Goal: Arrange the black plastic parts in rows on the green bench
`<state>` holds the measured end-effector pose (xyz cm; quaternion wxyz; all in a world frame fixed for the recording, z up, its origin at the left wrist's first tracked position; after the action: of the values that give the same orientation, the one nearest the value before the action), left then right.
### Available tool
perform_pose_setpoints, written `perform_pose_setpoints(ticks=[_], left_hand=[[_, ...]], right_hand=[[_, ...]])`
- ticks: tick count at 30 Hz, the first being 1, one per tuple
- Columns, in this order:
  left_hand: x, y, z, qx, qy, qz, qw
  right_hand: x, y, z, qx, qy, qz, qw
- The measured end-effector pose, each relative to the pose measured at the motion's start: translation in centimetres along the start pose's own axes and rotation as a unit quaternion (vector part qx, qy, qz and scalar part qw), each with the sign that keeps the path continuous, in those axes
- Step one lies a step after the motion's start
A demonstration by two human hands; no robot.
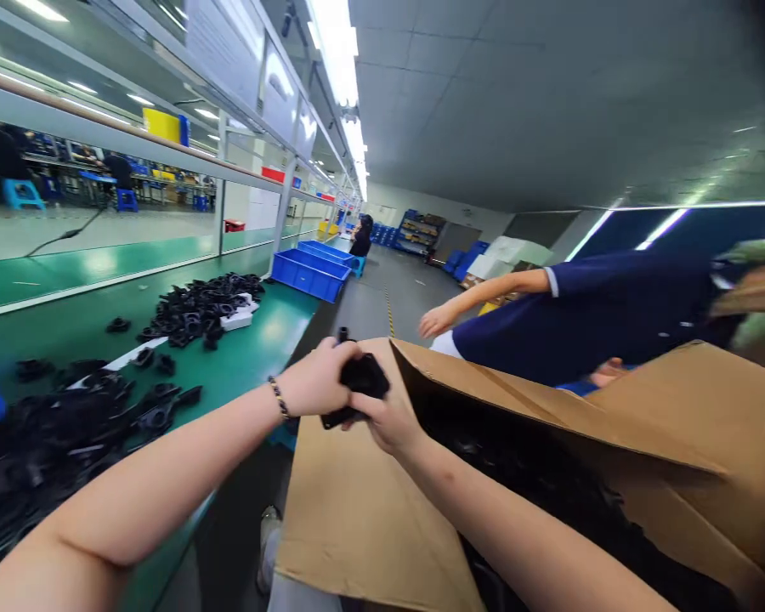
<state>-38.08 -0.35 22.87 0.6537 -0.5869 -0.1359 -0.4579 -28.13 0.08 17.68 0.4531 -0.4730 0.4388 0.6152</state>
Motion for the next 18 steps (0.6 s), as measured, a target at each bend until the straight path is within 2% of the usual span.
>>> perform_pose_setpoints(ticks=[4, 5, 7, 9, 11, 13, 14, 16, 18], left_hand=[[-11.1, -7.2, -8.7, 0.064, -0.173, 0.023, 0.983], [-13.7, -8.6, -11.1, 0.082, -0.212, 0.029, 0.973], [-18.2, -11.4, -15.5, 0.120, -0.275, 0.044, 0.953], [-21.5, -14.1, -19.4, 0.159, -0.317, 0.069, 0.932], [-23.7, -16.7, -22.8, 0.196, -0.344, 0.105, 0.912], [-25.0, -18.7, -25.9, 0.226, -0.360, 0.150, 0.893], [-25.4, -19.4, -27.2, 0.235, -0.364, 0.170, 0.885], [-26.0, -19.8, -29.4, 0.244, -0.360, 0.200, 0.878], [-26.3, -19.3, -30.5, 0.243, -0.336, 0.228, 0.881]], right_hand=[[7.9, 14.8, 2.2, -0.166, 0.101, -0.028, 0.981], [9.9, 18.3, 2.1, -0.210, 0.115, -0.061, 0.969], [13.2, 24.7, 1.9, -0.258, 0.123, -0.091, 0.954], [15.2, 30.0, 1.6, -0.293, 0.116, -0.122, 0.941], [15.7, 33.6, 1.5, -0.311, 0.095, -0.164, 0.931], [14.9, 34.9, 1.9, -0.318, 0.056, -0.216, 0.921], [14.2, 34.5, 2.0, -0.320, 0.033, -0.242, 0.915], [12.8, 31.8, 1.8, -0.333, -0.004, -0.285, 0.899], [12.5, 26.9, -0.1, -0.367, -0.038, -0.352, 0.860]])
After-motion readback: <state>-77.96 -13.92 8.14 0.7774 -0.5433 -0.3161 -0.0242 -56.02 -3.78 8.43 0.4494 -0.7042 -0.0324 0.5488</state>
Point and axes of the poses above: each hand's wrist, its own z-axis towards the middle knuckle, its own y-axis out of the palm, x = y × z, the point moved 7 cm from there along z, towards the middle knuckle, and after that the axes turned 5 degrees about x, right-handed, at the moved point
